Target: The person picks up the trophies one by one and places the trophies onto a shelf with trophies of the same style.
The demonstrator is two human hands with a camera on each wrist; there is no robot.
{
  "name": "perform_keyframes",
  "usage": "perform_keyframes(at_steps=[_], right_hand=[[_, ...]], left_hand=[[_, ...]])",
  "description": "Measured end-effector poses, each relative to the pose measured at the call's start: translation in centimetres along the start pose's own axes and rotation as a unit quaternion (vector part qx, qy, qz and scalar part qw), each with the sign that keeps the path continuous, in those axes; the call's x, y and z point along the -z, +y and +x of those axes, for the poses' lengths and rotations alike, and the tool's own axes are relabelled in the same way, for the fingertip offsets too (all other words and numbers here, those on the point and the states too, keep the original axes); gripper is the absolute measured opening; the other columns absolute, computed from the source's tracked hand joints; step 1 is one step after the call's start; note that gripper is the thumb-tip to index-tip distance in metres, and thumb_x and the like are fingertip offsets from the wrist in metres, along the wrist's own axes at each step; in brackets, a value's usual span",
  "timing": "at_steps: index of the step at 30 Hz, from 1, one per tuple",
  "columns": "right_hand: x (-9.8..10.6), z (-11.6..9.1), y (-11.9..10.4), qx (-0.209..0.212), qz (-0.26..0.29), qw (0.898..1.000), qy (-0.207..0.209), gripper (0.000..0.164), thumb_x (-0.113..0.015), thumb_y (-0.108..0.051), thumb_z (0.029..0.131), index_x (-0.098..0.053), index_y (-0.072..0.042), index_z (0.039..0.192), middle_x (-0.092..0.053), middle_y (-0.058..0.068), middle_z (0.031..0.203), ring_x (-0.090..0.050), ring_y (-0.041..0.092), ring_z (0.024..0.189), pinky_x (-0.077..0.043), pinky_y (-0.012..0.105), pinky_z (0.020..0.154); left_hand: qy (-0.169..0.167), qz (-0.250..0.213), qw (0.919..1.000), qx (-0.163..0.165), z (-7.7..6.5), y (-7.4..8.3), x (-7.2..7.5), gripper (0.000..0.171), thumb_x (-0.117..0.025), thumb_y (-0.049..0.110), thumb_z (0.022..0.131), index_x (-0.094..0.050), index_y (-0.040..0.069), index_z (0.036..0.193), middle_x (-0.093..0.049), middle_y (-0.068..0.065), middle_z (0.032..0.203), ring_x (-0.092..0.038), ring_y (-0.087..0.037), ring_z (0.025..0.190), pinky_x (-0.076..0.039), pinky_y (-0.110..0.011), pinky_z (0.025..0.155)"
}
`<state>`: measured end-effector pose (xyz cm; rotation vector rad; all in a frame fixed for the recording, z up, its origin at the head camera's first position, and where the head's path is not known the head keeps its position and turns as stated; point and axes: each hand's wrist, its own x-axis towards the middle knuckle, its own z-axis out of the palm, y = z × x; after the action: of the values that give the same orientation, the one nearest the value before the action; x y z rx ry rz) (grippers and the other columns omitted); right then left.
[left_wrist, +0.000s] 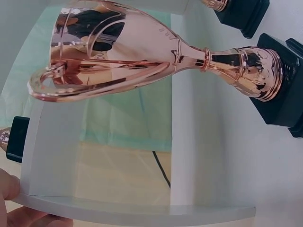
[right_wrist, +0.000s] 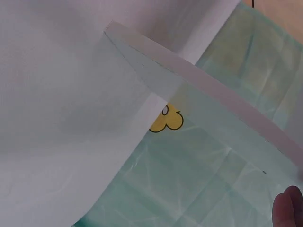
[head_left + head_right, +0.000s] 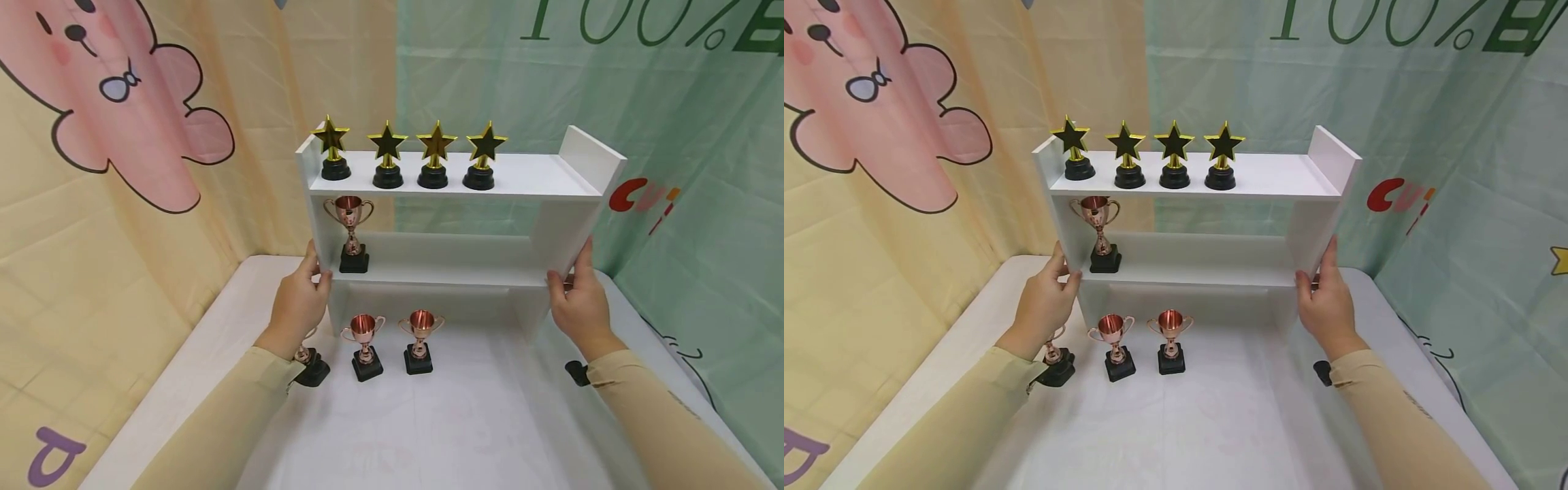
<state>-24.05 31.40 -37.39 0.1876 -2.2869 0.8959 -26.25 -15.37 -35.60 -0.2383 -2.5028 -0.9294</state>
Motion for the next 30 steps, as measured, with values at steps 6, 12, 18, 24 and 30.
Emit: perform_keyframes(at_steps=[6, 12, 18, 24, 30], right_hand=[[-0.2, -0.2, 0.2, 0.006, -0.02, 1.0, 0.003, 0.086, -0.055, -0.014, 0.107, 0.0, -0.028, 0.171, -0.061, 0.029, 0.142, -0.074, 0.046, 0.092, -0.064, 0.035, 0.073], [-0.4, -0.4, 0.1, 0.006, -0.02, 1.0, 0.009, 0.07, -0.054, -0.013, 0.108, -0.021, -0.024, 0.168, -0.065, 0.03, 0.137, -0.073, 0.05, 0.096, -0.063, 0.059, 0.076], [-0.6, -0.5, 0.3, -0.007, -0.022, 0.999, 0.035, 0.054, -0.057, -0.013, 0.106, -0.042, -0.018, 0.157, -0.072, 0.026, 0.125, -0.074, 0.045, 0.093, -0.035, -0.001, 0.067], [-0.8, -0.7, 0.2, -0.004, -0.011, 0.999, 0.048, 0.059, -0.057, -0.012, 0.106, -0.039, -0.023, 0.161, -0.073, 0.026, 0.123, -0.074, 0.046, 0.091, -0.036, -0.001, 0.066], [-0.9, -0.8, 0.3, -0.006, -0.003, 0.998, 0.055, 0.061, -0.057, -0.011, 0.106, -0.039, -0.025, 0.163, -0.072, 0.024, 0.127, -0.074, 0.045, 0.092, -0.034, -0.004, 0.066]], left_hand=[[-0.005, 0.003, 1.0, -0.002, 0.1, 0.1, 0.1, 0.067, -0.058, 0.023, 0.109, -0.028, 0.028, 0.168, -0.072, -0.02, 0.132, -0.077, -0.042, 0.099, -0.061, -0.052, 0.071], [-0.007, 0.009, 0.9999, -0.009, 0.1, 0.0, 0.3, 0.068, -0.059, 0.023, 0.108, -0.026, 0.026, 0.169, -0.073, -0.021, 0.13, -0.077, -0.043, 0.1, -0.06, -0.052, 0.07], [-0.021, 0.024, 0.9994, -0.015, 0.2, -0.1, 0.8, 0.069, -0.059, 0.025, 0.108, -0.027, 0.025, 0.168, -0.073, -0.019, 0.132, -0.078, -0.038, 0.101, -0.061, -0.052, 0.071], [-0.044, 0.054, 0.9976, -0.01, 0.1, -0.4, 2.2, 0.069, -0.06, 0.028, 0.108, -0.029, 0.018, 0.168, -0.068, -0.019, 0.14, -0.075, -0.036, 0.113, -0.061, -0.055, 0.086], [-0.038, 0.097, 0.994, -0.035, -0.5, -0.9, 3.8, 0.06, -0.059, 0.029, 0.107, -0.042, 0.015, 0.163, -0.072, -0.017, 0.135, -0.074, -0.038, 0.115, -0.058, -0.056, 0.086]])
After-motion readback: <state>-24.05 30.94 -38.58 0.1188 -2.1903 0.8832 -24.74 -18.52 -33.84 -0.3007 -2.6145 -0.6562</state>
